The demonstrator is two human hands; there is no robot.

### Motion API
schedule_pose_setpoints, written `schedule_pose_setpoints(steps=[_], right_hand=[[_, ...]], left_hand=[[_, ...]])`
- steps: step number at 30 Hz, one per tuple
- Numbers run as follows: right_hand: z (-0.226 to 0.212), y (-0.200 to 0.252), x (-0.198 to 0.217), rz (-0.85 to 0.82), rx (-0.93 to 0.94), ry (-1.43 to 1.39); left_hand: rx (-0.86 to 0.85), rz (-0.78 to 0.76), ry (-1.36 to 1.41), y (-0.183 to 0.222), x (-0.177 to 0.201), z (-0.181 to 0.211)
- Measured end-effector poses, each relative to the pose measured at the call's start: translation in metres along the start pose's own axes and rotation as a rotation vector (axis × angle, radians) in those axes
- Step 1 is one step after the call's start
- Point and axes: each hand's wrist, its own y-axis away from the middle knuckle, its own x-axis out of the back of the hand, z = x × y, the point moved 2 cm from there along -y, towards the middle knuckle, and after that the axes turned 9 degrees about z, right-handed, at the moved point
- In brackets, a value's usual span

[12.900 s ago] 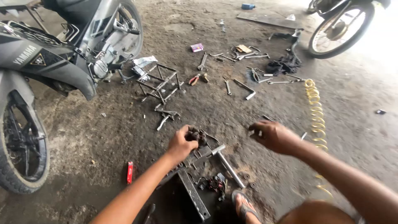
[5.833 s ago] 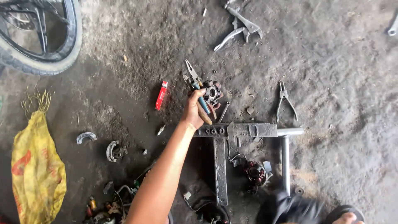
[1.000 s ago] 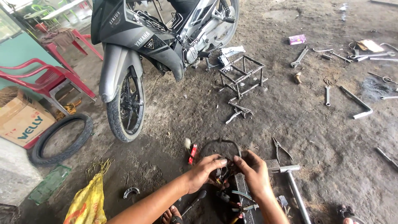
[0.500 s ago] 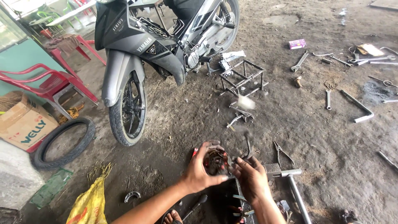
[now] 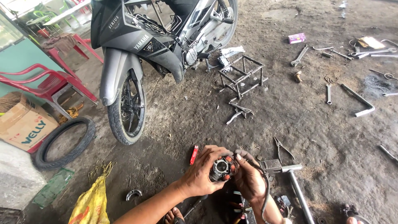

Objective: Repairing a motorcycle stator coil using pliers and other hand tools on the ground.

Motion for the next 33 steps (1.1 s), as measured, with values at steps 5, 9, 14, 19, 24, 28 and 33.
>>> schedule_pose_setpoints(steps=[5, 9, 14, 19, 24, 28, 33], right_hand=[[-0.051, -0.006, 0.02, -0.103, 0.349, 0.881], [-0.098, -0.043, 0.12, 0.209, 0.592, 1.984], [-0.055, -0.04, 0.171, 0.203, 0.02, 2.103], [0.059, -0.03, 0.218, 0.166, -0.001, 2.382], [0.102, -0.05, 0.32, 0.312, 0.406, 2.239], [0.073, -0.03, 0.253, 0.258, 0.295, 2.039], [0.014, -0.032, 0.199, 0.049, 0.254, 1.785]], left_hand=[[0.207, 0.12, 0.141, -0.004, 0.004, 0.0], [0.412, 0.246, 0.296, 0.0, 0.004, -0.021], [0.414, 0.266, 0.262, 0.001, 0.004, -0.032], [0.442, 0.282, 0.333, 0.006, -0.005, -0.037], [0.459, 0.19, 0.165, -0.011, 0.003, -0.017], [0.314, 0.164, 0.038, -0.003, -0.005, -0.019], [0.292, 0.077, 0.041, 0.007, -0.01, -0.026]])
